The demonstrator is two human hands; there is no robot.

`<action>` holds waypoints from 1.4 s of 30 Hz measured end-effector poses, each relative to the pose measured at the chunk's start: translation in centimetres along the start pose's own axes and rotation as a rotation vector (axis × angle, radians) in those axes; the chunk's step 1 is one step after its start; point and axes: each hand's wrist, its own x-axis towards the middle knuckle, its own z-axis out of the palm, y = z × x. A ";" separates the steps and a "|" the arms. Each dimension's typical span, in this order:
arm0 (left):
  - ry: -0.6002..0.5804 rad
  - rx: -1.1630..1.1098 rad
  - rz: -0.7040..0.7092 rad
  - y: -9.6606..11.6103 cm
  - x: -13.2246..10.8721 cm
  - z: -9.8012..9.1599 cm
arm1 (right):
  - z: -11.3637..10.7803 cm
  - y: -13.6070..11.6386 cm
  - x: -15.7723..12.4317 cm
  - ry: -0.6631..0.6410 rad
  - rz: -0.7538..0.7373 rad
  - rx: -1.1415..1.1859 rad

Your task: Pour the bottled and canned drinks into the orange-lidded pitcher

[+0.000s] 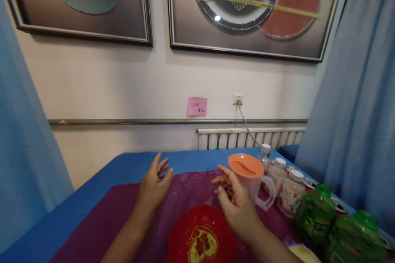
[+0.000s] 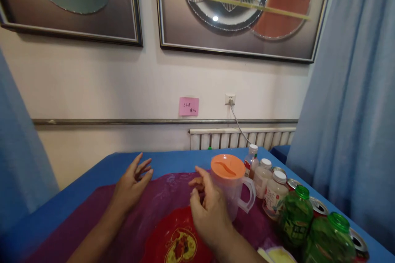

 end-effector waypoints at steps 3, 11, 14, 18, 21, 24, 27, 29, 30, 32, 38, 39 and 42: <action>-0.020 0.123 -0.093 -3.0 2.2 -0.5 | -2.6 1.0 -3.0 -0.096 0.034 -0.092; -0.198 0.563 -0.269 -10.4 2.0 -3.2 | -11.5 6.2 -9.1 0.243 0.032 -0.425; -0.278 0.699 -0.268 -12.5 -0.8 -3.9 | -12.3 7.8 -7.2 0.280 0.090 -0.376; -0.320 0.840 -0.263 -14.2 -2.2 -4.7 | -11.7 8.9 -3.2 0.387 0.165 -0.278; -0.348 0.891 -0.248 -15.2 -1.1 -4.8 | -11.2 8.8 -1.2 0.420 0.194 -0.241; -0.381 0.914 -0.222 -16.2 0.4 -4.4 | -11.1 8.9 -0.4 0.383 0.218 -0.289; -0.411 0.927 -0.212 -17.1 1.6 -3.8 | -10.8 9.4 -0.5 0.364 0.214 -0.255; -0.430 0.931 -0.205 -17.7 2.3 -3.5 | -10.4 9.7 -0.6 0.390 0.207 -0.208; -0.439 0.932 -0.201 -18.0 2.6 -3.4 | -10.1 9.8 -0.6 0.404 0.203 -0.187; -0.453 0.935 -0.195 -18.3 3.4 -3.2 | -9.5 9.9 -0.4 0.416 0.193 -0.154; -0.471 0.926 -0.197 -18.9 5.3 -2.7 | -8.0 9.3 0.8 0.415 0.162 -0.165; -0.470 0.923 -0.197 -18.9 5.5 -2.6 | -7.8 9.3 1.0 0.412 0.153 -0.167; -0.457 0.910 -0.191 -19.1 5.8 -2.3 | -7.5 9.3 0.8 0.425 0.159 -0.201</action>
